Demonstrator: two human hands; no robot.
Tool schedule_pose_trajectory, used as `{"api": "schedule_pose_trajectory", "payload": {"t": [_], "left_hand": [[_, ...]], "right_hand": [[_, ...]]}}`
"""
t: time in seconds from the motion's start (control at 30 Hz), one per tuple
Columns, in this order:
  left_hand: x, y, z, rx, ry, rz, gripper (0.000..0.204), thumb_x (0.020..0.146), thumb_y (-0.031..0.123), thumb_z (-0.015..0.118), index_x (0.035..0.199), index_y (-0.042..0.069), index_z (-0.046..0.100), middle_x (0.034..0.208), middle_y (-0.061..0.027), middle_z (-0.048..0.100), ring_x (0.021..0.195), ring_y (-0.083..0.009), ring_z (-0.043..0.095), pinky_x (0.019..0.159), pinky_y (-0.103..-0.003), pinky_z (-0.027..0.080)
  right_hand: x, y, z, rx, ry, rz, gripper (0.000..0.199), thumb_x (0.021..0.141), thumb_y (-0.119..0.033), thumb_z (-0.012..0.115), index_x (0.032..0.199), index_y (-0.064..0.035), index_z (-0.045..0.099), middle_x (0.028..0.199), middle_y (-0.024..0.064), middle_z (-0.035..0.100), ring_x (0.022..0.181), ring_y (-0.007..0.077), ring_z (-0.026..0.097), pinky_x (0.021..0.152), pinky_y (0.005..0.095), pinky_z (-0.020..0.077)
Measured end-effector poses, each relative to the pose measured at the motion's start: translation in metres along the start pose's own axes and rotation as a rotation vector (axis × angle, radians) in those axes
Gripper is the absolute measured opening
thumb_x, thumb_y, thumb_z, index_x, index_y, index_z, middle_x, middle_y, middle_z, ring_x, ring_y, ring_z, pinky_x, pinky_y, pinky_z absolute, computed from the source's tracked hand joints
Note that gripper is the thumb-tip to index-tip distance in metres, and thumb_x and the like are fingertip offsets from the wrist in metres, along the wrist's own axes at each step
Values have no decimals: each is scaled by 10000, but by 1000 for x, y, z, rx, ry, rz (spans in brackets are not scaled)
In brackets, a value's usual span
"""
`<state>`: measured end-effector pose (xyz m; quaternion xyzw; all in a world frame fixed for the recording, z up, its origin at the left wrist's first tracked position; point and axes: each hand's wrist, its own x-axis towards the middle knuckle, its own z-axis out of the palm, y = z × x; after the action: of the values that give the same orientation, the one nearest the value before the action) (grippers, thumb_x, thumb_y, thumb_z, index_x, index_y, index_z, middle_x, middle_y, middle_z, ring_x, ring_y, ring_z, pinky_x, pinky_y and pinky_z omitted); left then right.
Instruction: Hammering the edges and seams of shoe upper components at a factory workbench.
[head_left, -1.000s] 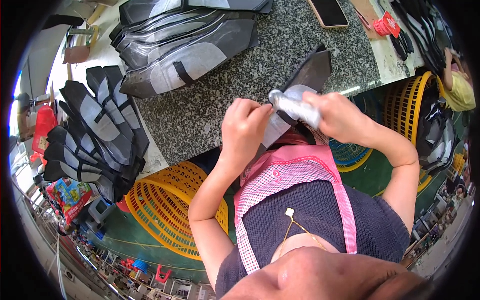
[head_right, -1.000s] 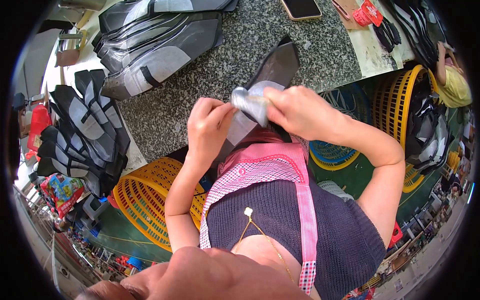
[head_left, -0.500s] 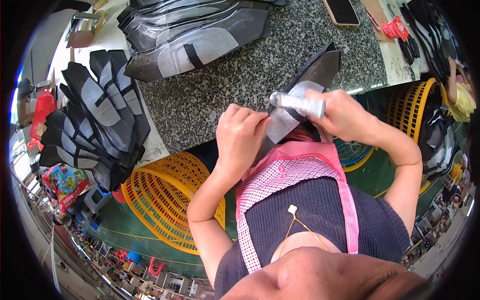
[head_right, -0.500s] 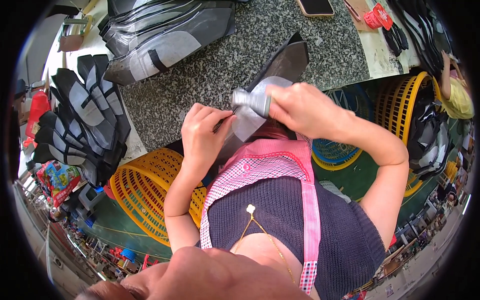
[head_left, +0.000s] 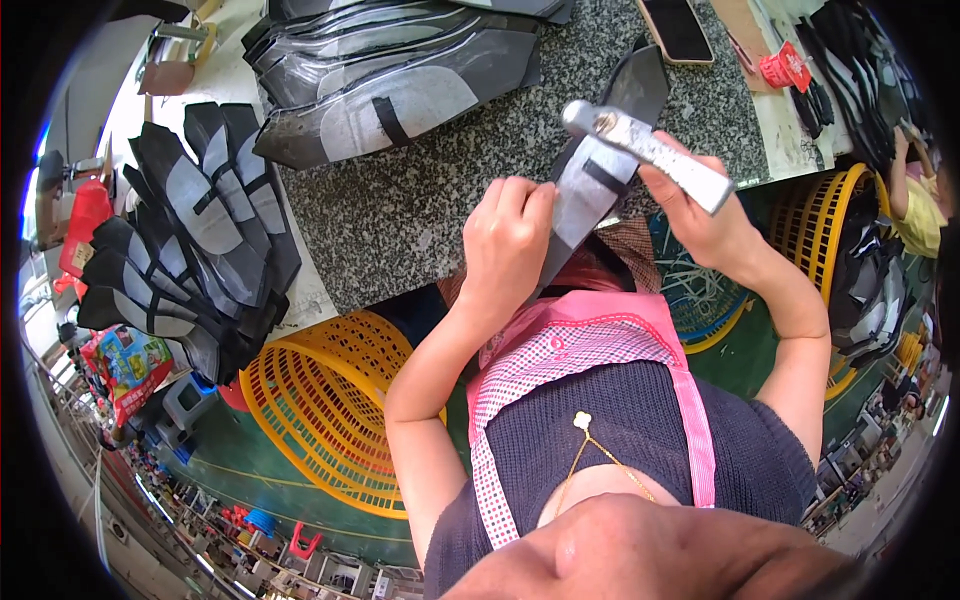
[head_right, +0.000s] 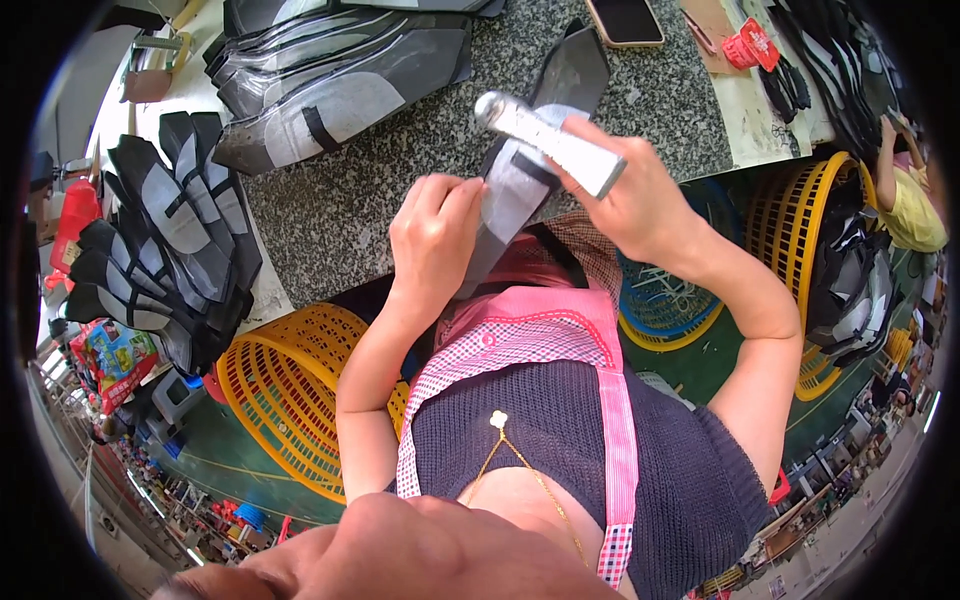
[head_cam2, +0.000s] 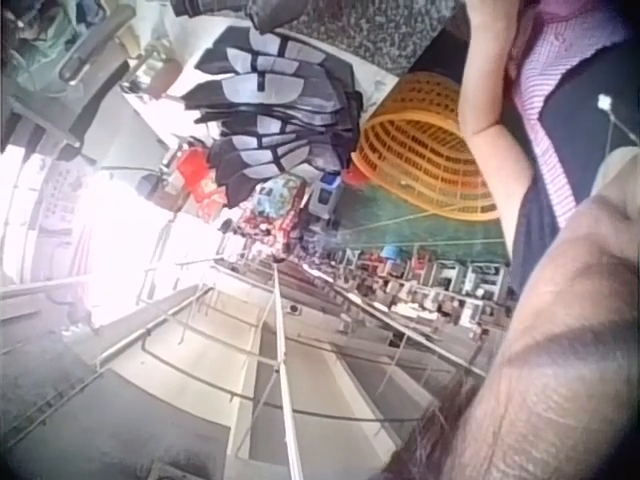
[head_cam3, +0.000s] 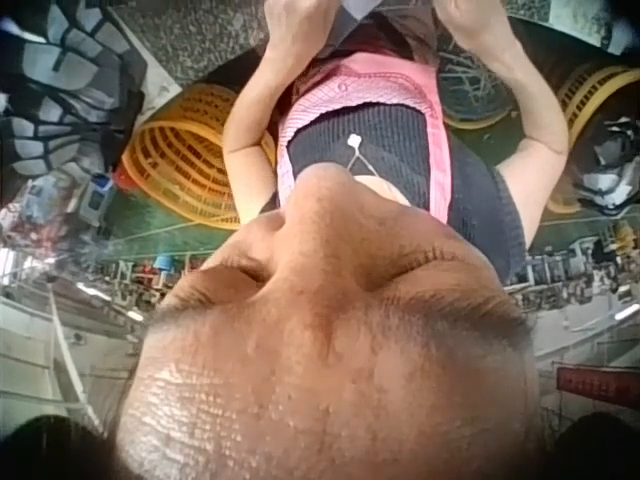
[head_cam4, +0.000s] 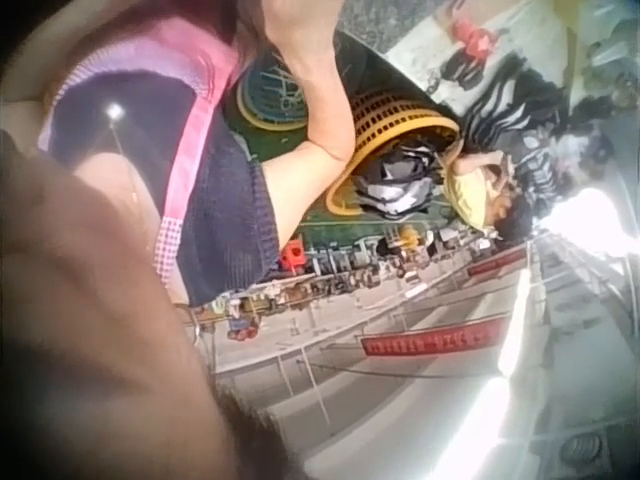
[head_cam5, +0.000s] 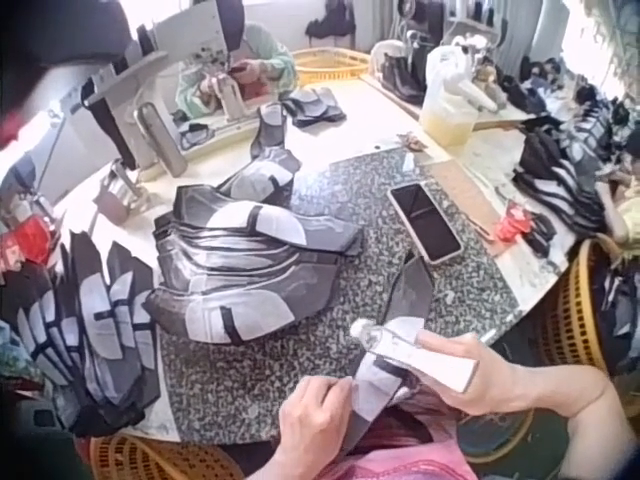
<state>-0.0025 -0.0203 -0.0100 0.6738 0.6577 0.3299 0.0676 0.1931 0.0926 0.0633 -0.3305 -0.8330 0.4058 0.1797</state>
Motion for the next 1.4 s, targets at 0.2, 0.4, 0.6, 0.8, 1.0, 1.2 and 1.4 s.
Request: {"api": "schedule_pose_trajectory", "payload": {"t": [0.2, 0.4, 0.6, 0.8, 1.0, 1.2, 1.4], "left_hand": [[22, -8, -20, -87, -186, -109, 105, 776, 83, 783, 852, 32, 732, 807, -79, 664, 796, -275, 614, 722, -384, 511], [7, 1, -11, 134, -73, 144, 116, 765, 39, 773, 870, 9, 733, 808, -79, 652, 821, -271, 601, 729, -384, 505], [5, -8, -28, -69, -214, -70, 136, 740, 23, 767, 871, 28, 732, 821, -65, 644, 834, -268, 593, 728, -384, 497], [-12, -4, -22, 134, -100, 164, 206, 722, 16, 722, 926, 29, 707, 873, -67, 641, 863, -262, 597, 724, -380, 489], [-11, -14, -40, -100, -270, -108, 189, 763, 78, 744, 947, 37, 738, 873, -46, 639, 900, -257, 581, 773, -365, 475], [-24, -8, -37, 121, -137, 132, 222, 725, 47, 752, 946, 50, 735, 878, -32, 654, 876, -245, 592, 741, -376, 492], [-39, -17, -37, -5, -116, 1, 216, 797, 135, 728, 1001, 64, 740, 911, -15, 651, 898, -221, 585, 737, -366, 456]], "right_hand": [[-3, 32, 10, -162, -205, 66, 216, 975, -201, 595, 1017, -1, 526, 735, 243, 641, 740, 469, 643, 644, 549, 497], [0, 11, 4, 17, -89, -19, 220, 970, -208, 615, 991, -5, 534, 735, 228, 636, 729, 448, 650, 618, 516, 502], [1, 31, 11, -96, -276, 51, 199, 1006, -185, 587, 982, 12, 569, 717, 211, 600, 730, 440, 644, 625, 470, 484], [-8, 9, 14, -8, -268, 16, 181, 961, -167, 607, 997, -15, 516, 734, 233, 641, 720, 444, 659, 615, 520, 508], [4, 22, 16, -90, -352, 54, 237, 1006, -238, 588, 997, -11, 520, 706, 221, 629, 684, 448, 644, 600, 528, 496], [-6, 2, 22, -205, -465, -6, 171, 971, -153, 592, 977, 0, 517, 715, 230, 650, 725, 444, 669, 634, 539, 525], [4, 13, 22, -89, -405, -3, 159, 975, -155, 579, 960, -8, 520, 717, 233, 628, 727, 461, 645, 616, 525, 501]]}}
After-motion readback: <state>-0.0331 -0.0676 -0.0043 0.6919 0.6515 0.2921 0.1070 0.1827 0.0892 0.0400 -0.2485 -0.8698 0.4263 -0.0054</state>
